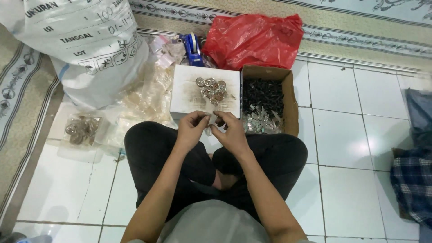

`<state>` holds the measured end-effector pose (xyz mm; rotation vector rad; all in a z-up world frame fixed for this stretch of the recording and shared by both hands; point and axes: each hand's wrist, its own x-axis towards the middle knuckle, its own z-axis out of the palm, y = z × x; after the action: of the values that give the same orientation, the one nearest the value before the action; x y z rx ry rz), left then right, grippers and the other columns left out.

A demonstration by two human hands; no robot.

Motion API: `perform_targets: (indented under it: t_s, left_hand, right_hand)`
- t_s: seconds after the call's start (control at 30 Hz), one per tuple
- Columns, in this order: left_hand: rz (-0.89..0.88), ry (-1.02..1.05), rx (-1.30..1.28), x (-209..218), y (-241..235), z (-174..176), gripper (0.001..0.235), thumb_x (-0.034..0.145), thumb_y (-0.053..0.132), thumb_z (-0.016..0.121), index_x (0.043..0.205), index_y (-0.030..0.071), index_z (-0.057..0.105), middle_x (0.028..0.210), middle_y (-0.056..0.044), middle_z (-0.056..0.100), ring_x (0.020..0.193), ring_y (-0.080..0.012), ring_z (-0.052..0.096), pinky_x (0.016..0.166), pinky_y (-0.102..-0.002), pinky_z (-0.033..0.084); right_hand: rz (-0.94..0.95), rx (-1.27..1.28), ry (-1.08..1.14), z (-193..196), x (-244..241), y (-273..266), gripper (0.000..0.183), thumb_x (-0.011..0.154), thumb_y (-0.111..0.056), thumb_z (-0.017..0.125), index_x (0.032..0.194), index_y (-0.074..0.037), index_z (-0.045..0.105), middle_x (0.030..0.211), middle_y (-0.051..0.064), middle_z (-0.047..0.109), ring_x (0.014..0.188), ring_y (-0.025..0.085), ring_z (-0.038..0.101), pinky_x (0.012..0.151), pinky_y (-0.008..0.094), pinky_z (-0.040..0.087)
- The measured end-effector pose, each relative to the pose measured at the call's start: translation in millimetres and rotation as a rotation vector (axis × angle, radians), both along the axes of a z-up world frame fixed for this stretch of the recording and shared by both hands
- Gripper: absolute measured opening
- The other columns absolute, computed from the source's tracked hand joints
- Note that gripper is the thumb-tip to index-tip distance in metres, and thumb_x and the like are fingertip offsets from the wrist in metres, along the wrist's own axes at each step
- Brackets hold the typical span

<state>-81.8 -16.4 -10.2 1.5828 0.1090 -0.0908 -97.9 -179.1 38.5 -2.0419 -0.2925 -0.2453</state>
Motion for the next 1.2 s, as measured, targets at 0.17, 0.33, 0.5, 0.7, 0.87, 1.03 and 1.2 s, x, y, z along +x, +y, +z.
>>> perform_targets:
  t_s: [0.17,0.33,0.5,0.7,0.87,1.03,1.2]
  left_hand:
    - [0.028,0.029,0.007,-8,-6,16,0.02,0.096,0.018,0.075,0.111,0.005,0.078,0.094,-0.016,0.078,0.089,-0.0216,0.072,0.082,-0.038,0.059]
    - [0.147,0.081,-0.059,-12,-11,31,0.021,0.099,0.015,0.068,0.112,0.002,0.078,0.092,-0.015,0.077,0.09,-0.0197,0.069,0.084,-0.038,0.059]
    - [0.242,0.257,-0.616,-7,-21,-23,0.015,0.095,0.01,0.071,0.105,0.0,0.073,0.083,-0.008,0.069,0.076,-0.0181,0.069,0.073,-0.03,0.059]
    - [0.201,0.491,-1.144,10,-7,-2,0.019,0.098,0.018,0.066,0.112,0.005,0.067,0.097,-0.006,0.073,0.085,-0.0194,0.07,0.084,-0.033,0.053]
    - [0.205,0.485,-1.075,18,-17,-55,0.022,0.09,0.013,0.07,0.11,0.006,0.067,0.092,-0.005,0.066,0.084,-0.0217,0.066,0.086,-0.037,0.051]
    - [0.034,0.228,-0.243,-1,-11,38,0.073,0.079,0.0,0.072,0.144,0.005,0.04,0.109,-0.017,0.061,0.102,-0.0282,0.062,0.092,-0.041,0.055]
    - [0.215,-0.136,0.212,-2,-19,40,0.032,0.088,-0.004,0.055,0.12,0.001,0.056,0.103,-0.021,0.058,0.096,-0.0426,0.067,0.077,-0.048,0.061]
  right_hand:
    - [-0.13,-0.036,-0.011,-6,8,1,0.022,0.09,-0.003,0.07,0.111,-0.003,0.076,0.086,0.016,0.072,0.077,0.029,0.072,0.065,0.035,0.058]
    - [-0.198,-0.066,0.011,-2,-6,21,0.021,0.093,-0.002,0.065,0.111,-0.004,0.076,0.09,0.014,0.071,0.081,0.029,0.073,0.068,0.036,0.059]
    - [-0.36,0.053,0.131,-9,-3,21,0.022,0.092,-0.001,0.065,0.11,-0.004,0.077,0.086,0.018,0.075,0.081,0.026,0.073,0.067,0.035,0.056]
    - [-0.198,1.371,1.016,-45,23,-1,0.027,0.089,-0.005,0.06,0.114,-0.008,0.07,0.084,0.006,0.071,0.078,0.022,0.073,0.08,0.038,0.059]
    - [-0.188,1.318,0.949,-29,22,12,0.044,0.081,0.001,0.064,0.124,-0.009,0.065,0.102,0.012,0.069,0.089,0.028,0.068,0.081,0.04,0.055]
    - [-0.06,0.811,0.601,-18,23,13,0.08,0.073,0.015,0.069,0.146,-0.003,0.04,0.099,0.009,0.064,0.093,0.02,0.068,0.084,0.032,0.056]
    - [-0.208,0.364,0.364,-14,19,25,0.068,0.08,0.009,0.064,0.143,-0.004,0.04,0.11,0.014,0.05,0.092,0.022,0.06,0.077,0.04,0.06]
